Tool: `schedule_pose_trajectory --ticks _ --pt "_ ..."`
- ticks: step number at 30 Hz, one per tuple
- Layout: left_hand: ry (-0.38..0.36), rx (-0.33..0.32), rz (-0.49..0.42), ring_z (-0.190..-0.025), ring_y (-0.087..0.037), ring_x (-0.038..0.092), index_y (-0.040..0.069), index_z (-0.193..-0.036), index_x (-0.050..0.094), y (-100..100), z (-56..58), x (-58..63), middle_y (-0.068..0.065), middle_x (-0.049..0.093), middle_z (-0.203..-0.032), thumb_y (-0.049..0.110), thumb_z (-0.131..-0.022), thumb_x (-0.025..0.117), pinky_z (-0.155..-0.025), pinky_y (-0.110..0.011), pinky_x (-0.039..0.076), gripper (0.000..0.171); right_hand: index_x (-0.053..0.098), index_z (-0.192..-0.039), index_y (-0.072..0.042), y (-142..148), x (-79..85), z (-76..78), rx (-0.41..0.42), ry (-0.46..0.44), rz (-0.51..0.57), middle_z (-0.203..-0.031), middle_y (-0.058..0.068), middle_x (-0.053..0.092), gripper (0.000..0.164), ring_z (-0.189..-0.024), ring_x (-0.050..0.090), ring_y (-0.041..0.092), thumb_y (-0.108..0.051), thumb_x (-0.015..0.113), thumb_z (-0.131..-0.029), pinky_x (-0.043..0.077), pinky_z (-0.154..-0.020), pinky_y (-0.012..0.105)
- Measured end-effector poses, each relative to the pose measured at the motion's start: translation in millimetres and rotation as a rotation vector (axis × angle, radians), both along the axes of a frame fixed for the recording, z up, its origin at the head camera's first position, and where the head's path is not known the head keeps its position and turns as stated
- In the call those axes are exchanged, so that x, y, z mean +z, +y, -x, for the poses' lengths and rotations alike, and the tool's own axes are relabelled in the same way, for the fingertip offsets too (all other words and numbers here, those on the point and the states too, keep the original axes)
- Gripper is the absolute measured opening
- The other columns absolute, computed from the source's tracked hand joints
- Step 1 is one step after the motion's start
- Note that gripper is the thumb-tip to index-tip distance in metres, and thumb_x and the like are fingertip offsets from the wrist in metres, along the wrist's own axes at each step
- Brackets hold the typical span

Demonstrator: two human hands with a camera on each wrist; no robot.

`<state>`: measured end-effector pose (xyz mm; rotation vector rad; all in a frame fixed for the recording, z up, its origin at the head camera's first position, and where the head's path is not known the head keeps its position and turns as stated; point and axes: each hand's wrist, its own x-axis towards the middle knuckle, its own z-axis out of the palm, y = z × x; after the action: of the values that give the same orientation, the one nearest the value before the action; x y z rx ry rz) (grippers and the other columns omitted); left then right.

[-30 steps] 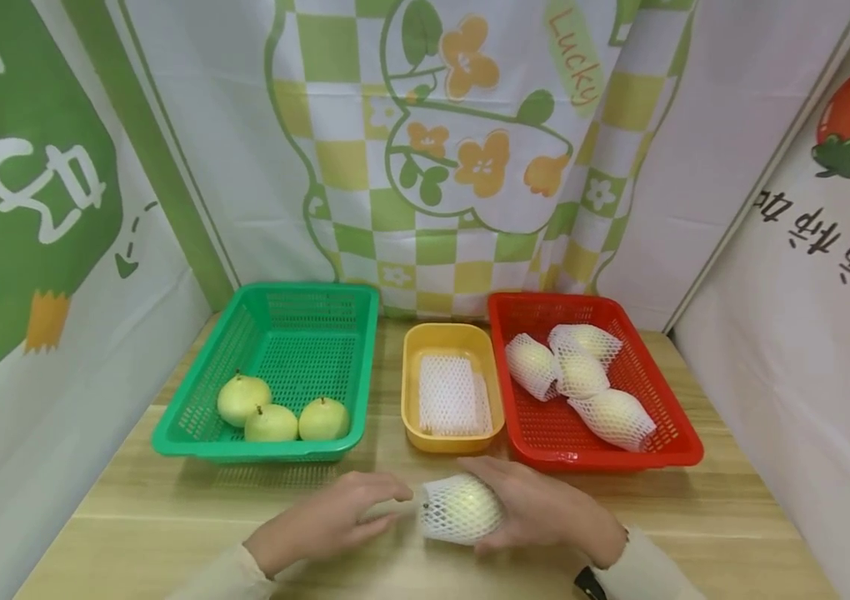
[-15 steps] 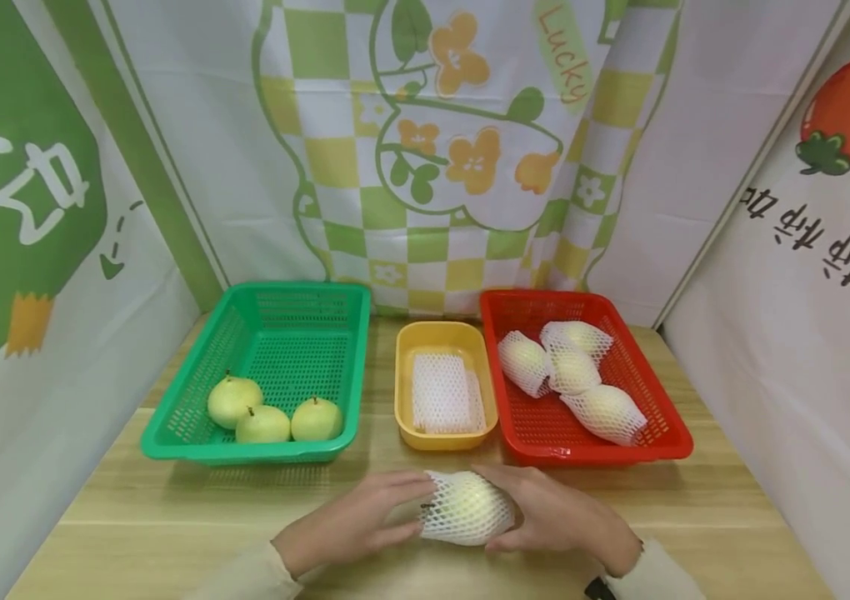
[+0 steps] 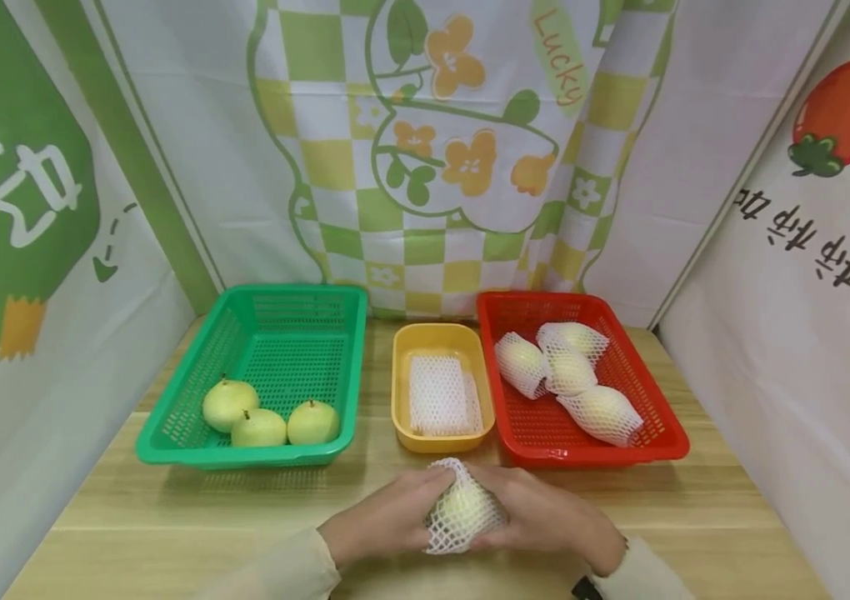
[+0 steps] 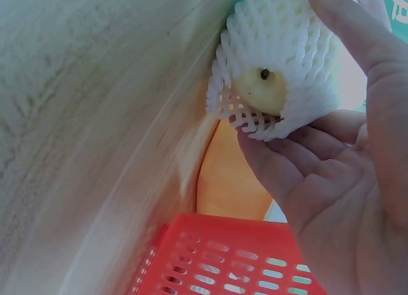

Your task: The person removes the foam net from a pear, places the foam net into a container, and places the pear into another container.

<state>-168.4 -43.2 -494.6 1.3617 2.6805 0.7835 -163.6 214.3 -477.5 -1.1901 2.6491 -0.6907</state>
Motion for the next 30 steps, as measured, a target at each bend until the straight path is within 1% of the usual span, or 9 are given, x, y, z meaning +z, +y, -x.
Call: schedule_pose_trajectory --ticks 4,7,11,14,18,21,24,28,30 --pt "-0.025 0.010 -0.049 -0.093 0.000 0.058 0.011 -0.119 0.062 1.6 1.9 -0.8 0.004 0.067 -0.109 0.008 -0.076 0.089 -0.083 -0.013 0.054 0.051 0.040 -0.162 -0.017 -1.0 2.2 0.4 -0.012 -0.034 -0.011 -0.146 -0.006 0.063 0.088 -0.120 0.061 0.000 -0.052 0.079 -0.091 0.056 -0.105 0.028" --pt "-0.043 0.015 -0.083 -0.088 0.001 0.057 0.013 -0.113 0.061 -0.9 4.0 -1.2 0.007 0.066 -0.102 0.014 -0.074 0.093 -0.079 -0.013 0.053 0.050 0.046 -0.158 -0.017 -0.8 3.2 0.0 -0.019 -0.039 -0.011 -0.137 -0.008 0.067 0.084 -0.111 0.062 -0.003 -0.050 0.081 -0.090 0.057 -0.099 0.024" --pt "-0.050 0.024 -0.112 -0.083 0.001 0.057 0.013 -0.110 0.061 -5.7 6.1 -2.4 0.008 0.064 -0.096 0.013 -0.066 0.095 -0.074 -0.012 0.051 0.055 0.062 -0.142 -0.015 0.2 4.1 -0.7 -0.047 -0.072 -0.009 -0.112 -0.012 0.074 0.065 -0.090 0.062 -0.008 -0.046 0.083 -0.089 0.058 -0.082 0.016" --pt "-0.053 0.036 -0.137 -0.083 0.000 0.058 0.013 -0.111 0.063 -9.7 7.5 -3.9 0.007 0.067 -0.096 0.015 -0.066 0.095 -0.073 -0.013 0.052 0.055 0.069 -0.132 -0.013 1.1 4.2 -1.3 -0.045 -0.070 -0.002 -0.096 -0.013 0.073 0.049 -0.077 0.057 -0.010 -0.035 0.082 -0.091 0.055 -0.071 0.011" --pt "-0.067 0.072 -0.165 -0.091 -0.003 0.063 0.009 -0.118 0.066 -19.1 8.1 -4.6 0.002 0.073 -0.104 0.011 -0.067 0.092 -0.080 -0.018 0.055 0.057 0.074 -0.124 -0.015 1.7 5.8 -1.8 -0.022 -0.022 -0.002 -0.087 -0.015 0.070 0.031 -0.072 0.051 -0.010 -0.021 0.079 -0.095 0.052 -0.066 0.009" --pt "-0.066 0.090 -0.165 -0.100 -0.008 0.066 0.005 -0.124 0.068 -27.4 6.9 -4.2 -0.001 0.076 -0.112 0.009 -0.066 0.089 -0.088 -0.025 0.058 0.062 0.077 -0.112 -0.016 2.4 8.2 -1.4 -0.030 -0.015 -0.005 -0.081 -0.015 0.066 0.017 -0.069 0.048 -0.010 -0.016 0.078 -0.095 0.050 -0.063 0.009" --pt "-0.058 0.097 -0.152 -0.106 -0.014 0.069 0.003 -0.128 0.068 -33.1 5.3 -3.9 -0.004 0.077 -0.118 0.012 -0.067 0.090 -0.094 -0.031 0.059 0.066 0.075 -0.118 -0.013 -0.3 10.3 -1.0 -0.041 -0.004 0.002 -0.091 -0.012 0.071 0.027 -0.074 0.054 -0.008 -0.021 0.082 -0.093 0.054 -0.069 0.012" --pt "-0.067 0.103 -0.139 -0.109 -0.015 0.069 0.004 -0.130 0.068 -35.6 4.1 -2.9 -0.004 0.076 -0.120 0.014 -0.068 0.090 -0.095 -0.030 0.059 0.067 0.059 -0.146 -0.008 -13.8 12.7 -1.1 -0.042 0.023 -0.006 -0.124 0.000 0.072 0.071 -0.097 0.064 -0.001 -0.040 0.086 -0.088 0.060 -0.088 0.021" --pt "-0.072 0.103 -0.139 -0.108 -0.013 0.068 0.006 -0.130 0.067 -35.5 3.8 -2.6 -0.003 0.076 -0.119 0.014 -0.069 0.091 -0.094 -0.028 0.059 0.066 0.050 -0.155 -0.011 -22.6 13.3 -1.3 -0.039 0.015 -0.012 -0.130 0.001 0.069 0.083 -0.102 0.064 0.002 -0.044 0.085 -0.088 0.060 -0.091 0.023"
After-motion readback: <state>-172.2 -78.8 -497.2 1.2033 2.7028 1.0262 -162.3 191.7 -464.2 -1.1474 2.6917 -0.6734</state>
